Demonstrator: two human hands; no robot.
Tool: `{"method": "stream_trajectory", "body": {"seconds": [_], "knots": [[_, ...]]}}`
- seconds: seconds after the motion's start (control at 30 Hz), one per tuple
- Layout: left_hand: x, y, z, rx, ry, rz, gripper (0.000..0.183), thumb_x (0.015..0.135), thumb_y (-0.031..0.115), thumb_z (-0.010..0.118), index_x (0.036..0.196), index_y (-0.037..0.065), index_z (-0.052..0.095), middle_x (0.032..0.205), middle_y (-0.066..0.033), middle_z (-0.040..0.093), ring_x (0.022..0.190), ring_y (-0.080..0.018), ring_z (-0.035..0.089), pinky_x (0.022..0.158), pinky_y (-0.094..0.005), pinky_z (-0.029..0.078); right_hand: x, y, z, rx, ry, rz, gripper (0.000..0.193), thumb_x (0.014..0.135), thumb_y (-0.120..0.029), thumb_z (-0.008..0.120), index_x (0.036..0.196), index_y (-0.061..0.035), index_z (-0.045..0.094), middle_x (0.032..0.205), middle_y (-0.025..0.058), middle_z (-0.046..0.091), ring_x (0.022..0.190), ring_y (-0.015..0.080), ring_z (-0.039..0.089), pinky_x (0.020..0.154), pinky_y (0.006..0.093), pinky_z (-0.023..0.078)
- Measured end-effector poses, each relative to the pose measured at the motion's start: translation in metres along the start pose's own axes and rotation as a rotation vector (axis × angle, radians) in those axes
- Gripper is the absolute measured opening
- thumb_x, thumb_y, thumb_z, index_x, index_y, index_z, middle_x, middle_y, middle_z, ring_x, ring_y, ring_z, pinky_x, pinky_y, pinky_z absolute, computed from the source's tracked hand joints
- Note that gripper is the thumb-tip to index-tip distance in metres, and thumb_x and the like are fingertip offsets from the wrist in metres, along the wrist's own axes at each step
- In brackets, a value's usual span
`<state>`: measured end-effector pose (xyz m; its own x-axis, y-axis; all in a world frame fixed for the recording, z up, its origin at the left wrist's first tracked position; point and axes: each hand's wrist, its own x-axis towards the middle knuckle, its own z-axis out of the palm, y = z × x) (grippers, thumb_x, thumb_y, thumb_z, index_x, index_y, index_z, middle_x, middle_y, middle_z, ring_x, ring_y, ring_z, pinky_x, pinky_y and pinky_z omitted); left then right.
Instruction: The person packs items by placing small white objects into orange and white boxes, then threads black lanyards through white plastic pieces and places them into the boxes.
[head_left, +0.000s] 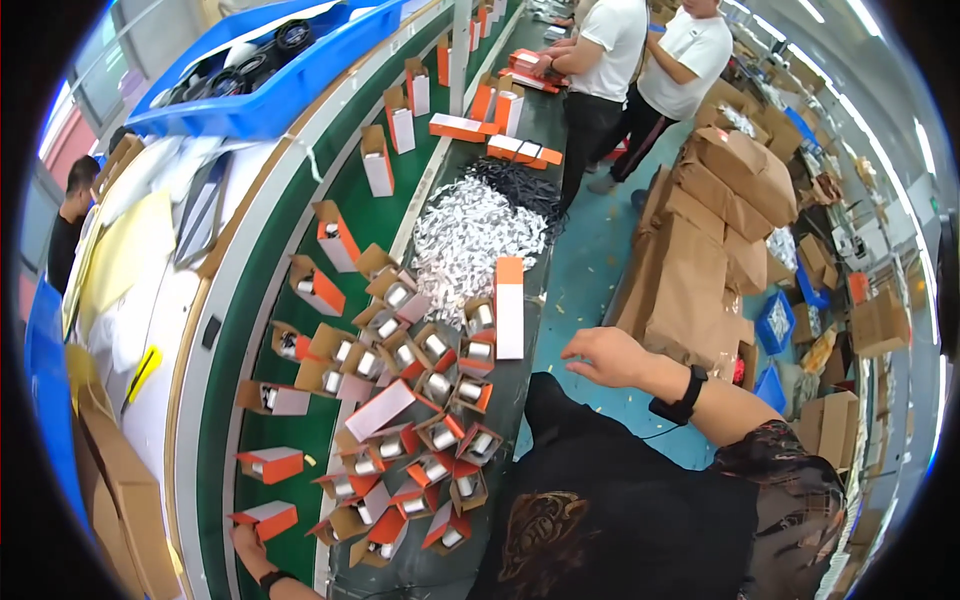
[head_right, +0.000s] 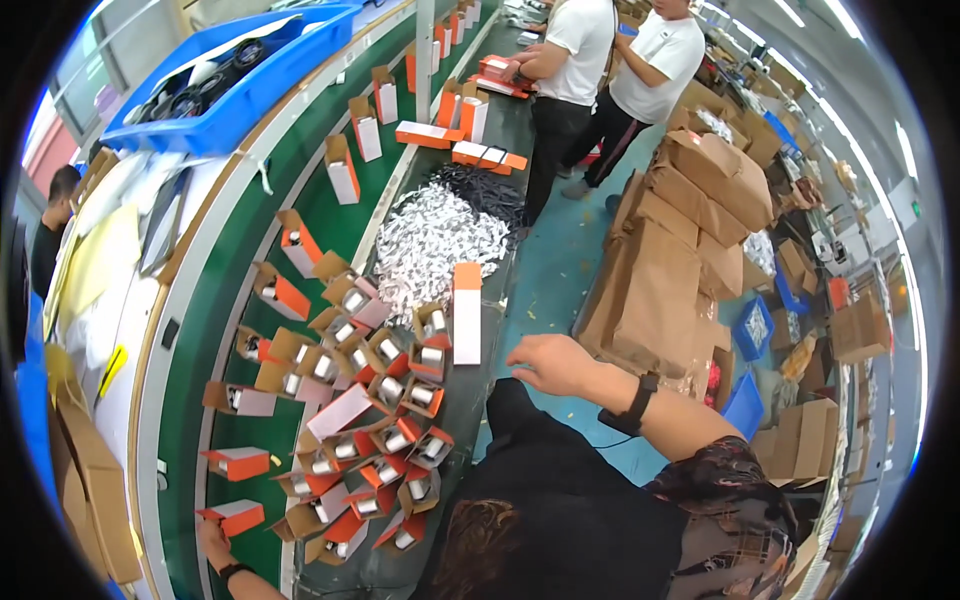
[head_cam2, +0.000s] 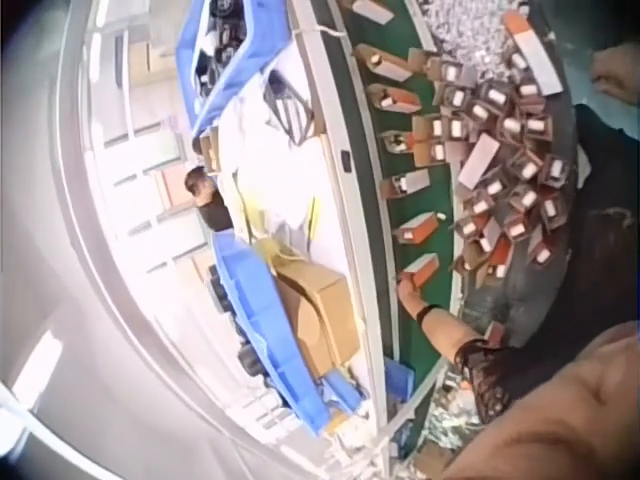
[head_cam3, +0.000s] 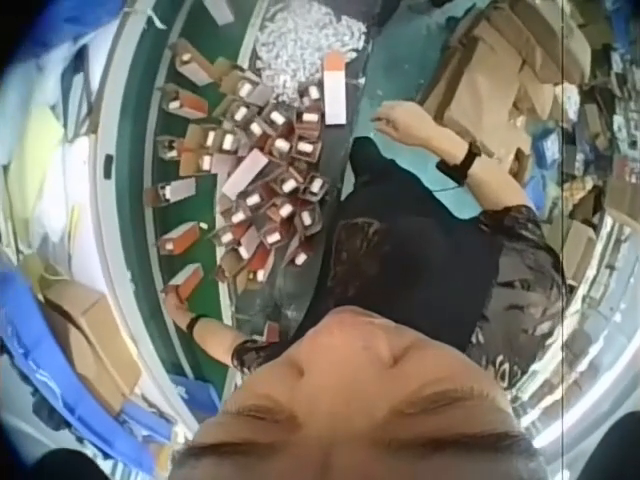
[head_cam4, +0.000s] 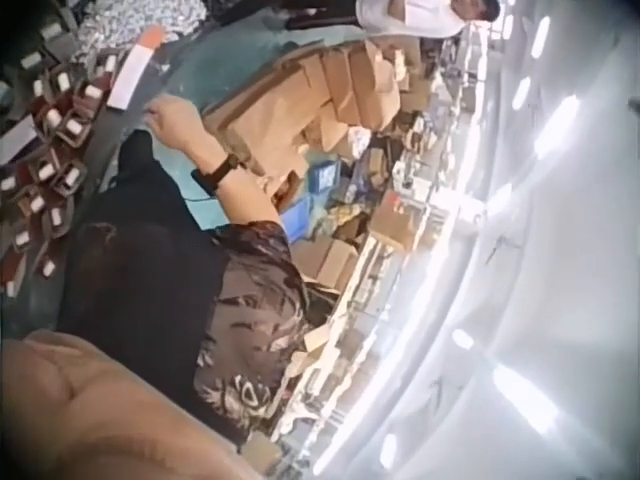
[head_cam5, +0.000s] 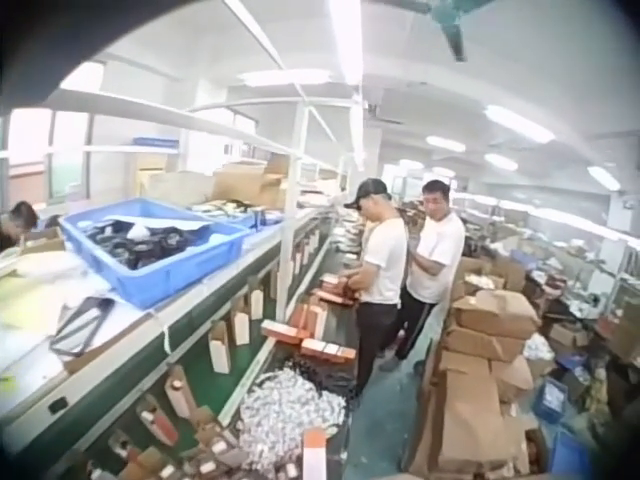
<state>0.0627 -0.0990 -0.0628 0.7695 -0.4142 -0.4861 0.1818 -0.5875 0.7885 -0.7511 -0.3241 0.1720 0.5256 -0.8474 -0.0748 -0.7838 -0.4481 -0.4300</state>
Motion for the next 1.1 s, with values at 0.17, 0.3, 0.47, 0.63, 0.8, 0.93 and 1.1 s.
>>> {"method": "stream_trajectory", "body": {"seconds": [0.17,0.3,0.47,0.63,0.8,0.93,1.1], "knots": [[-0.009,-0.013,-0.037,0.337,0.120,0.049,0.032,0.089,0.021,0.066,0.099,-0.009,0.065,0.094,-0.0159,0.067,0.080,-0.0226,0.060,0.071,-0.0380,0.048,0.048,0.081,-0.003,-0.020,-0.114,0.080,0.019,0.083,-0.022,0.065,0.099,-0.0111,0.068,0.092,0.0117,0.065,0.089,0.0329,0.063,0.077,0.0437,0.051],[-0.060,0.013,-0.041,0.446,0.249,0.059,0.032,0.089,0.022,0.066,0.098,-0.009,0.066,0.093,-0.0155,0.067,0.078,-0.0217,0.059,0.070,-0.0369,0.048,0.145,0.166,0.010,0.012,-0.102,0.053,0.016,0.082,-0.022,0.064,0.092,-0.0106,0.070,0.089,0.0124,0.067,0.085,0.0341,0.064,0.074,0.0451,0.051],[-0.184,0.078,0.027,0.601,0.382,0.111,0.031,0.090,0.022,0.067,0.096,-0.009,0.066,0.091,-0.0149,0.067,0.076,-0.0203,0.058,0.069,-0.0352,0.047,0.283,0.354,0.020,0.538,0.314,0.583,0.020,0.082,-0.031,0.069,0.078,-0.0105,0.070,0.077,0.0076,0.068,0.070,0.0257,0.066,0.062,0.0405,0.050],[-0.357,0.159,0.099,0.772,0.572,0.135,0.031,0.090,0.022,0.067,0.095,-0.008,0.067,0.090,-0.0144,0.068,0.075,-0.0191,0.056,0.068,-0.0338,0.047,0.410,0.405,0.015,1.414,0.515,1.026,0.044,0.082,-0.037,0.075,0.116,-0.0157,0.056,0.109,0.0086,0.054,0.080,0.0225,0.061,0.066,0.0358,0.050],[-0.431,0.212,0.184,0.593,0.315,0.117,0.033,0.093,0.019,0.064,0.112,-0.008,0.063,0.098,-0.0129,0.069,0.083,-0.0174,0.059,0.076,-0.0312,0.048,0.478,0.426,0.034,1.866,0.583,1.120,0.043,0.081,-0.030,0.078,0.114,-0.0156,0.054,0.105,0.0069,0.053,0.084,0.0219,0.059,0.067,0.0325,0.050],[-0.456,0.261,0.275,0.542,0.143,0.283,0.034,0.094,0.017,0.063,0.118,-0.007,0.060,0.102,-0.0108,0.067,0.088,-0.0168,0.060,0.080,-0.0295,0.049,0.502,0.463,0.053,1.644,0.598,1.108,0.022,0.085,-0.024,0.073,0.098,-0.0122,0.060,0.076,0.0031,0.053,0.064,0.0162,0.050,0.055,0.0280,0.039],[-0.484,0.286,0.315,0.388,0.127,0.324,0.030,0.094,0.012,0.062,0.119,-0.006,0.060,0.106,-0.0110,0.066,0.091,-0.0167,0.061,0.081,-0.0282,0.050,0.464,0.378,-0.028,1.346,0.490,0.581,0.016,0.093,-0.021,0.061,0.085,-0.0085,0.063,0.071,-0.0030,0.052,0.062,0.0085,0.044,0.054,0.0265,0.034]]}}
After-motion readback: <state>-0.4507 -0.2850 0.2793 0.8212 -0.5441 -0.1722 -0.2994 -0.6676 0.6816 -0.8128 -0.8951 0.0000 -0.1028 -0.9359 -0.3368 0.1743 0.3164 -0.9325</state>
